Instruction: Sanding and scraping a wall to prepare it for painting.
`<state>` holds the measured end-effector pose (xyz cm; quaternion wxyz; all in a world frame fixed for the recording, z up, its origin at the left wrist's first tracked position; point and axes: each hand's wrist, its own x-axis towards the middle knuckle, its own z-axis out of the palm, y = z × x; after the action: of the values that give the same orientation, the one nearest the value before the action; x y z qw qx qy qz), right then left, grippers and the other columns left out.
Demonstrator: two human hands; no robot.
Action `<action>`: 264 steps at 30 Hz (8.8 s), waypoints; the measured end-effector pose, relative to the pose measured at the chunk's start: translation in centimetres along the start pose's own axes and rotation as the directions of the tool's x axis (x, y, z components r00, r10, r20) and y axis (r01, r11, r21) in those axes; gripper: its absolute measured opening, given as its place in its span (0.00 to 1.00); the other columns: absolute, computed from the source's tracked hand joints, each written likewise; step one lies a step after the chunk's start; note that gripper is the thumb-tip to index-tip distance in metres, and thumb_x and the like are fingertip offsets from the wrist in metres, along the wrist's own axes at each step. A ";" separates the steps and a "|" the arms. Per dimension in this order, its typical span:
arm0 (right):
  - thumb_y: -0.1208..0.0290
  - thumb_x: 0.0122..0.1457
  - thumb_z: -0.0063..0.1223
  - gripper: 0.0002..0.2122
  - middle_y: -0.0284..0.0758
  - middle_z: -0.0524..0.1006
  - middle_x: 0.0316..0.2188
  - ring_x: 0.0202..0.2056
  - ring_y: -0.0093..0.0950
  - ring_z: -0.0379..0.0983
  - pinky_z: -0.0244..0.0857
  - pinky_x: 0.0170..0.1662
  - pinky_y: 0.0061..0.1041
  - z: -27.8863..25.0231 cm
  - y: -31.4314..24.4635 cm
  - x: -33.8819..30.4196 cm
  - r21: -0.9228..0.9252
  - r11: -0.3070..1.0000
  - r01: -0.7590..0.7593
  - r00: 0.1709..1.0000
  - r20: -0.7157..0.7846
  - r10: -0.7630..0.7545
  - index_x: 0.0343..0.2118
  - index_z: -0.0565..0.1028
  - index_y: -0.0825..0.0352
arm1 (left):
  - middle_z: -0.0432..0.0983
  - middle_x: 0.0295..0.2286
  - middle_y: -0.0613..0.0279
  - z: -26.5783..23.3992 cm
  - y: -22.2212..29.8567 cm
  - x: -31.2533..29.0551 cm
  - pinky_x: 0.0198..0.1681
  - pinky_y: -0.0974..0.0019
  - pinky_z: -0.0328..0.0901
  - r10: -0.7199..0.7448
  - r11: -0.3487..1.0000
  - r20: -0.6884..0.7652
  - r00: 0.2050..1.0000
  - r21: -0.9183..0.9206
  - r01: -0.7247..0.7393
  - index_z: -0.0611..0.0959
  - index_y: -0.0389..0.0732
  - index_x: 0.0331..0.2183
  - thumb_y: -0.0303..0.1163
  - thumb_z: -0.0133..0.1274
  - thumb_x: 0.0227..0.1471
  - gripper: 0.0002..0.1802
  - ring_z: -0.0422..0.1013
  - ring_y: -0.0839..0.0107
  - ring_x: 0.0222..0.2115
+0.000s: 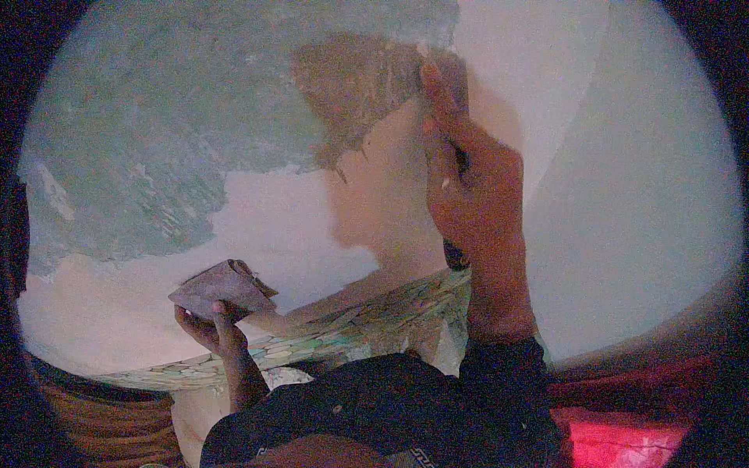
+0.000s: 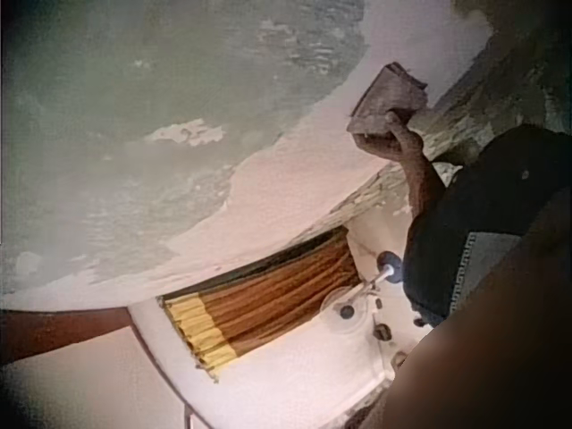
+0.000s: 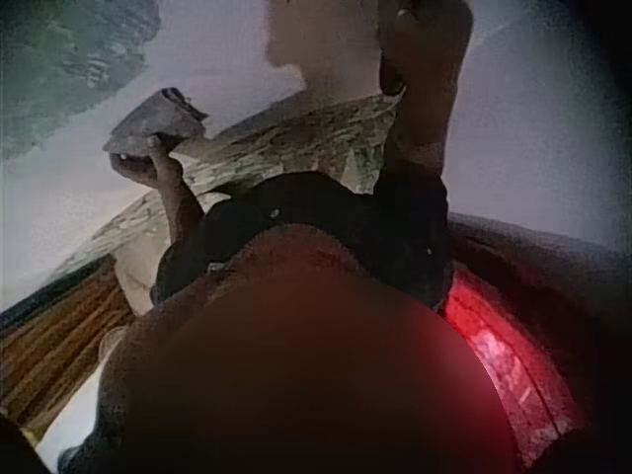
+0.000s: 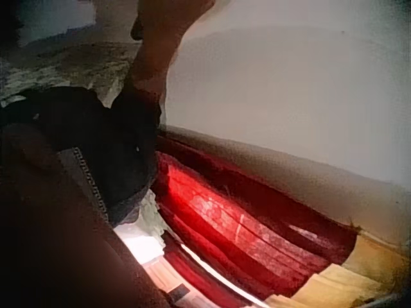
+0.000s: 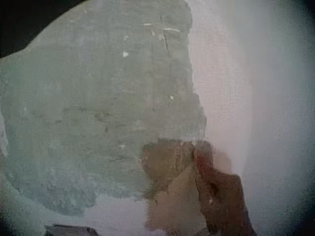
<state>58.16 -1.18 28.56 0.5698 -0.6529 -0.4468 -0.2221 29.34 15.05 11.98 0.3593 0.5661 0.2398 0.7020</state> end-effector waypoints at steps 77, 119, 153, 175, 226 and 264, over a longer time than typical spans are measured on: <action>0.52 0.59 0.40 0.32 0.27 0.68 0.23 0.21 0.16 0.62 0.57 0.21 0.15 10.2 -4.8 -16.8 0.613 0.560 -0.557 0.830 0.427 0.358 0.60 0.54 0.70 | 0.63 0.45 0.54 -8.1 0.5 -1.9 0.49 0.62 0.58 -0.147 0.987 0.191 0.970 -0.032 0.156 0.58 0.34 0.53 0.35 0.54 0.51 0.33 0.62 0.68 0.45; 0.78 0.53 0.51 0.26 0.42 0.73 0.23 0.22 0.34 0.70 0.65 0.28 0.30 6.1 0.7 -13.6 0.271 0.950 -0.156 0.951 0.300 0.070 0.57 0.62 0.63 | 0.66 0.38 0.60 0.0 2.3 -5.6 0.44 0.67 0.59 -0.184 0.983 0.087 0.979 0.006 0.184 0.64 0.35 0.45 0.38 0.55 0.50 0.26 0.62 0.73 0.39; 0.82 0.48 0.48 0.28 0.45 0.74 0.21 0.18 0.33 0.72 0.67 0.26 0.26 8.4 -8.1 -8.3 0.032 0.999 0.040 0.995 0.092 -0.043 0.55 0.66 0.56 | 0.66 0.38 0.61 -4.7 0.2 0.8 0.41 0.67 0.62 -0.117 0.990 0.220 0.968 -0.047 0.130 0.65 0.37 0.44 0.43 0.58 0.47 0.29 0.64 0.72 0.39; 0.80 0.58 0.44 0.20 0.41 0.69 0.51 0.40 0.15 0.66 0.62 0.41 0.17 7.5 -7.8 -9.2 0.083 0.961 -0.265 0.934 0.271 0.234 0.54 0.66 0.60 | 0.65 0.39 0.58 -6.3 0.0 3.7 0.43 0.65 0.60 0.051 0.999 0.061 0.997 -0.007 -0.050 0.63 0.35 0.45 0.46 0.56 0.48 0.32 0.63 0.71 0.39; 0.84 0.56 0.43 0.20 0.41 0.63 0.55 0.59 0.29 0.53 0.47 0.59 0.25 8.3 -8.6 -6.9 0.163 0.984 -0.070 0.970 0.240 0.029 0.53 0.67 0.65 | 0.66 0.41 0.57 -5.9 -0.4 3.7 0.45 0.63 0.60 0.022 1.000 0.014 1.000 -0.009 -0.021 0.63 0.35 0.45 0.46 0.57 0.48 0.32 0.64 0.69 0.41; 0.83 0.58 0.38 0.22 0.44 0.60 0.57 0.61 0.30 0.49 0.43 0.61 0.24 9.5 -9.1 -6.7 0.251 0.960 0.124 0.982 0.105 -0.154 0.57 0.60 0.67 | 0.66 0.38 0.58 -5.3 1.4 3.4 0.45 0.65 0.59 -0.012 1.000 0.069 0.998 0.002 0.012 0.65 0.34 0.45 0.41 0.55 0.50 0.27 0.63 0.71 0.39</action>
<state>45.05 5.13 25.75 0.6000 -0.5573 -0.5499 -0.1644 23.52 17.19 13.79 0.3712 0.5888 0.2312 0.6797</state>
